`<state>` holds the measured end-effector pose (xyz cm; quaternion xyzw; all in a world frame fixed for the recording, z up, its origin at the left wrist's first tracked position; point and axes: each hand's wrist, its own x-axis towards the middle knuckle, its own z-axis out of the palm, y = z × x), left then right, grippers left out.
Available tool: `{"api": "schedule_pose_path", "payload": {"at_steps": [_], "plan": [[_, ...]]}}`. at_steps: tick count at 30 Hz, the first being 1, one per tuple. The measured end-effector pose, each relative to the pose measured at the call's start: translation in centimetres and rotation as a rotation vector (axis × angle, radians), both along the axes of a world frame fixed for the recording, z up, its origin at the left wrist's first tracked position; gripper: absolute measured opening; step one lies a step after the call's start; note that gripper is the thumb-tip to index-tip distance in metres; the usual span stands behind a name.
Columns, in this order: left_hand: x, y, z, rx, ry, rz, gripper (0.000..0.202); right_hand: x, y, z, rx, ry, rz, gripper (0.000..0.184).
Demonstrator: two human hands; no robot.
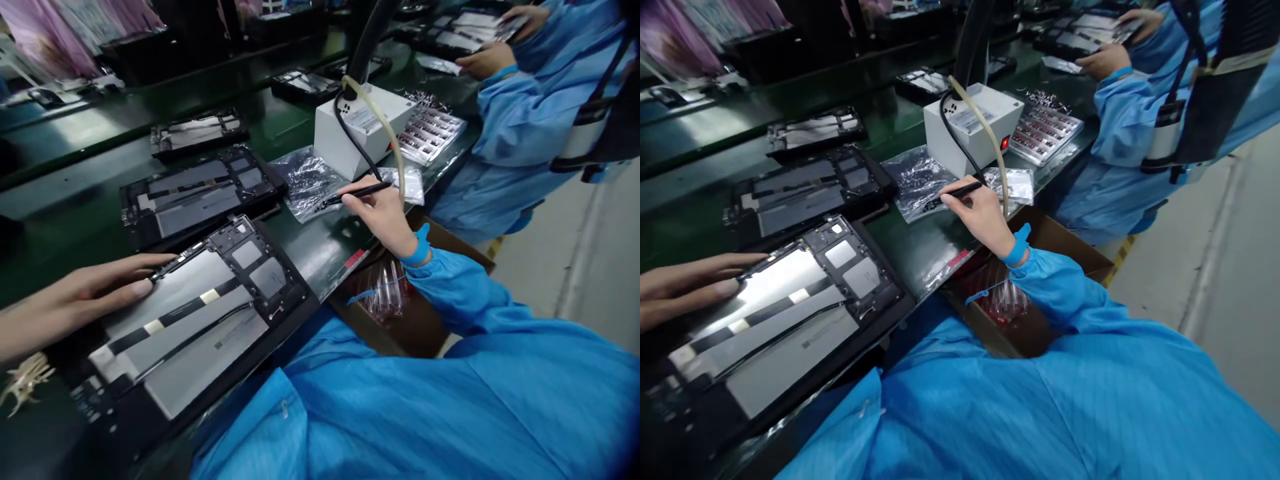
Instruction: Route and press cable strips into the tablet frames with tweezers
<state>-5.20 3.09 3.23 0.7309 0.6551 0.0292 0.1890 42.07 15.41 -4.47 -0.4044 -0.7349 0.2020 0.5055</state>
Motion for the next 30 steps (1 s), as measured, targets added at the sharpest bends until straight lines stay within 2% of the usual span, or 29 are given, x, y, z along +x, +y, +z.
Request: {"api": "schedule_pose_path", "payload": {"at_steps": [3, 5, 10, 17, 20, 26, 30], "plan": [[0.5, 0.8, -2.2, -0.082, -0.092, -0.082, 0.049, -0.7, 0.8, -0.1, 0.012, -0.066, -0.038, 0.043], [1.1, 0.9, -3.1, -0.040, -0.092, -0.151, 0.046, -0.9, 1.2, -0.3, 0.021, -0.089, -0.059, 0.044], [2.0, 0.2, -3.8, 0.054, -0.092, -0.224, 0.046, -1.0, 1.8, -1.0, 0.066, -0.088, -0.059, 0.042], [0.6, 0.5, -5.2, 0.047, -0.084, -0.193, 0.048, -1.1, 1.3, -0.7, 0.089, -0.174, -0.048, 0.040], [0.7, 0.5, -5.4, 0.047, -0.092, -0.186, 0.049, -1.2, 1.0, -0.6, 0.111, -0.220, -0.042, 0.039], [2.7, -0.5, -4.6, 0.059, -0.129, -0.103, 0.041, -1.4, 1.0, -0.6, 0.137, -0.280, -0.045, 0.037], [3.0, -0.8, -4.7, 0.067, -0.131, -0.122, 0.038, -1.3, 0.8, -0.7, 0.150, -0.255, -0.058, 0.033]]}}
